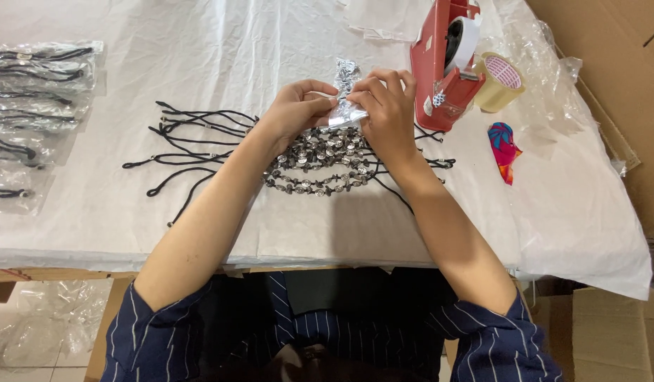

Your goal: Untangling, arranging, and preparing decorative necklaces for packaging on an assembly table.

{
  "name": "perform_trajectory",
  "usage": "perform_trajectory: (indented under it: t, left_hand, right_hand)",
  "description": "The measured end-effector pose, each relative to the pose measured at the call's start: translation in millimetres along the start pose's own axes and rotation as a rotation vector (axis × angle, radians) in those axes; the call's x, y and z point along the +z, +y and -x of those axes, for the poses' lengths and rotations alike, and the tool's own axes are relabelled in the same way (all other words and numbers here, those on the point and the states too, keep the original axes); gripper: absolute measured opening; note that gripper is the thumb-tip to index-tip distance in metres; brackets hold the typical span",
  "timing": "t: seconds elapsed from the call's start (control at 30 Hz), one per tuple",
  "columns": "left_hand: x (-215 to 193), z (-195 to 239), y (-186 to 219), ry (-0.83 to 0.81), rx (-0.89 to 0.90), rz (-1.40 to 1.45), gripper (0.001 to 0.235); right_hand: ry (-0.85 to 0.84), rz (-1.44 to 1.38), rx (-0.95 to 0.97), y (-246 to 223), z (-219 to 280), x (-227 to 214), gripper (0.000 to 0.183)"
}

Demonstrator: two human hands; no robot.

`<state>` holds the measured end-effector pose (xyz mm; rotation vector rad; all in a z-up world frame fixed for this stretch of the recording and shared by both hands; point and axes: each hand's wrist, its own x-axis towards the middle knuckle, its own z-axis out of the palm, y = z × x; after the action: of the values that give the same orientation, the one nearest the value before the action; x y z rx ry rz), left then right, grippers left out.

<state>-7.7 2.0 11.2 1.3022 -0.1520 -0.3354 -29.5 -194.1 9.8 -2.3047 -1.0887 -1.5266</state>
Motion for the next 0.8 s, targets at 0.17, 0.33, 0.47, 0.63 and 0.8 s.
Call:
perform_trajectory:
  t: [0.17,0.33,0.47,0.63,0.8]
  left_hand:
    - [0.1,-1.1,-0.3,-0.028,-0.001,0.077,0.013]
    - [-2.4,-8.6,-13.6,-0.019,0.014,0.112,0.030]
    - [-1.2,-5.0,-11.7,-0.026,-0.015,0.220,0.080]
    - [-7.7,-6.0,-4.8,0.114,-0.010,0.237,0.087]
    - [-7.6,11.0,26.3,0.171,0.236,0.478,0.094]
  right_hand:
    - [0.053,0.001,0.036,-1.6,-2.3,-2.9,0.011]
    - [0.084,-0.214,0.111,7.3,6.9,0.8,0.005]
    - [0.141,-0.531,0.196,6.6,7.2,-4.5,0.005]
    - [0.001,-0.725,0.146,-22.1,-10.8,-26.3,0.012]
    - [-0.179,-0.590,0.114,-22.0,-12.9,-29.3,0.040]
